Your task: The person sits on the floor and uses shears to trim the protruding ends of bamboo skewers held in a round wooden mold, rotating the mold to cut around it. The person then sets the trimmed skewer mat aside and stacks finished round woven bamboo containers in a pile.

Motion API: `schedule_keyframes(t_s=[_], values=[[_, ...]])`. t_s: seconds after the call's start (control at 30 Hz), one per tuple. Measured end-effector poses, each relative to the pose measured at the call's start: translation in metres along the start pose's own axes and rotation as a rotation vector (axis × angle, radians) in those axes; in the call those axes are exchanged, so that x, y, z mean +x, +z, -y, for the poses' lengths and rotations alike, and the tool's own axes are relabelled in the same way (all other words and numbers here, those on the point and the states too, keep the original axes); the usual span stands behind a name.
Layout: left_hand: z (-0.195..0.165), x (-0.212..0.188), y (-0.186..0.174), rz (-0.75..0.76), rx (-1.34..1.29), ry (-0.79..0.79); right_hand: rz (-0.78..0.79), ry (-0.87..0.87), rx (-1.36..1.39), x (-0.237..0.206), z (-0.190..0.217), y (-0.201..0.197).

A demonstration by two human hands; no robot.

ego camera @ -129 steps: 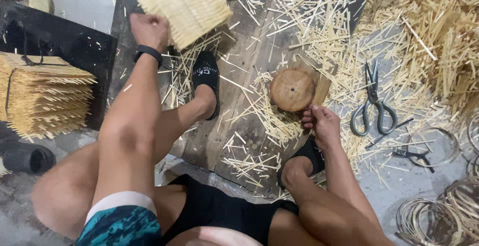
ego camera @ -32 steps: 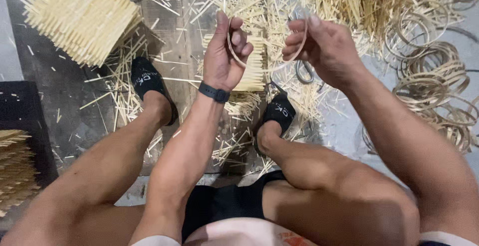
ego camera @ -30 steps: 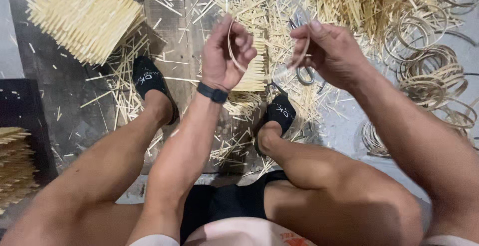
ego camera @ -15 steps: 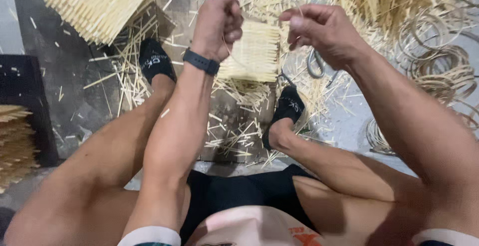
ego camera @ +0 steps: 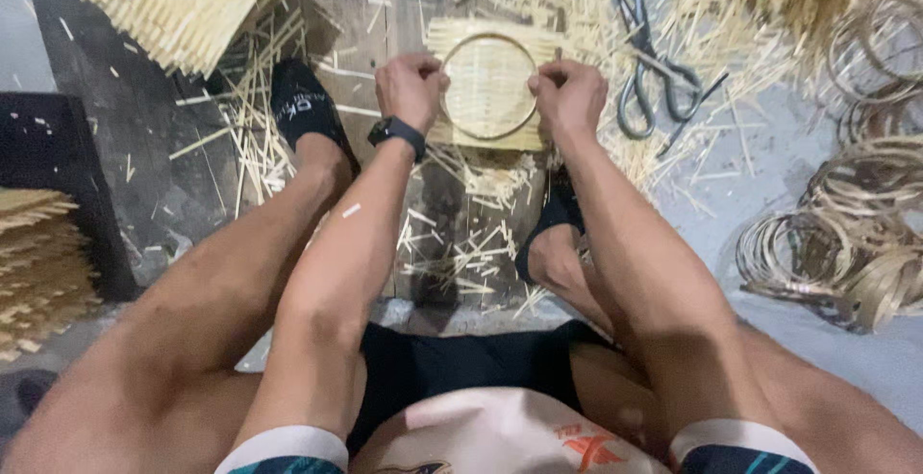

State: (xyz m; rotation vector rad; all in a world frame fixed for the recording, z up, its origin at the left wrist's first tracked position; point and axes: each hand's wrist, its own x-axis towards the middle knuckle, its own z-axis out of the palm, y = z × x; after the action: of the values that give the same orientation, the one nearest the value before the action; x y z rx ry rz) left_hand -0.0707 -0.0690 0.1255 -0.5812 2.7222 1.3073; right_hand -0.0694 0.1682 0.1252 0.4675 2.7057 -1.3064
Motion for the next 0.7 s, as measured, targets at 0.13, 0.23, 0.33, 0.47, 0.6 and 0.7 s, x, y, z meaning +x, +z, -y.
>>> schedule_keyframes(t_s=[0.13,0.23,0.33,0.47,0.6,0.7], values=[[-0.003,0.0,-0.001,0.031,0.011,-0.083,0.039,-0.019,0.005,-0.001,-0.009,-0.003],[0.001,-0.002,0.0,-0.002,-0.017,-0.072,0.054,-0.04,0.009,-0.007,-0.009,-0.005],[0.01,-0.003,0.003,-0.006,-0.008,-0.071,0.023,0.049,0.018,-0.012,-0.007,-0.003],[0.02,0.005,0.005,0.019,-0.025,0.022,0.011,0.01,0.056,-0.013,-0.005,0.001],[0.023,0.014,0.005,0.069,-0.041,-0.042,0.016,0.03,0.066,-0.013,-0.004,0.001],[0.022,0.022,0.002,0.166,-0.174,-0.169,0.04,0.025,0.085,-0.013,-0.001,-0.001]])
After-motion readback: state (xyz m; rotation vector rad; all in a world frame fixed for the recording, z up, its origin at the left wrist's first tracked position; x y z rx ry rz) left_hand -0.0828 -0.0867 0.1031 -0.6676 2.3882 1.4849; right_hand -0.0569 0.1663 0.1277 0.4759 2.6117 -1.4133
